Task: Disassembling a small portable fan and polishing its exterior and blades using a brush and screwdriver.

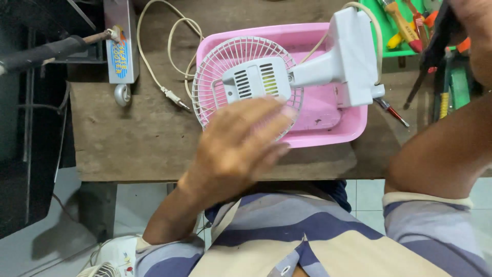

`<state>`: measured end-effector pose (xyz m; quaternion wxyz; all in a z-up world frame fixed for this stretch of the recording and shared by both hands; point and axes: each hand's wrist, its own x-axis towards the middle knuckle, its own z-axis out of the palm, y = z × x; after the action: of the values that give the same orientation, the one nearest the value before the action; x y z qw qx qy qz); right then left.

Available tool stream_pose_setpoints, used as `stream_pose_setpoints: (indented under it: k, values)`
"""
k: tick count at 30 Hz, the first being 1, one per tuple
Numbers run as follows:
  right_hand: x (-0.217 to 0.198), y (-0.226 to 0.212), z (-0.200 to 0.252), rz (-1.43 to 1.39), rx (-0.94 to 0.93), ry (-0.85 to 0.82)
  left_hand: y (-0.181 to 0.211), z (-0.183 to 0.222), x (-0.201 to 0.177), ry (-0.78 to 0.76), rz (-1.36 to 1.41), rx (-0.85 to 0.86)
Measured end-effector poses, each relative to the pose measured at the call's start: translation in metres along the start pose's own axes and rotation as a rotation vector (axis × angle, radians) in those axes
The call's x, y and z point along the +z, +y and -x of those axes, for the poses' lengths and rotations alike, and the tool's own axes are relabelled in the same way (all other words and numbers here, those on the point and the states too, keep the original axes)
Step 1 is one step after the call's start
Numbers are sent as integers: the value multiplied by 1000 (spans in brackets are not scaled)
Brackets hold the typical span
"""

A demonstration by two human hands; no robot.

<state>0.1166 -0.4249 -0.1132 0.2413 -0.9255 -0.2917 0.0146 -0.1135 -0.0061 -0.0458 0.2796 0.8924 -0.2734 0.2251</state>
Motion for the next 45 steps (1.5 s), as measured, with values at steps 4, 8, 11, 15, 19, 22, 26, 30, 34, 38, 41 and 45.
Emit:
stream_pose_setpoints:
  k: [4,8,11,15,19,22,26,30,34,38,41,45]
  values:
    - [2,-87,-15,-374,229,118,-51,38,18,-10,-103,-268]
    - [8,-99,-18,398,164,-257,-73,54,30,-83,-39,-369]
    - [18,-124,-20,455,414,-479,-74,61,33,-92,-9,-434]
    - [27,-135,-14,537,491,-537,-68,77,32,10,47,-534]
    - [35,-130,-12,587,515,-573,-54,90,23,70,83,-607]
    - [40,-125,-7,624,497,-563,-42,97,16,77,163,-788]
    - [46,-115,2,592,488,-504,-39,102,17,109,220,-890]
    - [55,-101,13,601,417,-400,-41,101,21,94,195,-966]
    - [53,-102,28,534,360,-234,-41,98,22,156,204,-956]
    - [49,-130,45,-96,15,277,-42,98,26,247,366,-1007]
    - [51,-155,47,-354,36,270,-41,93,26,292,459,-1075]
    - [65,-163,41,-134,148,118,-37,85,20,328,546,-1193]
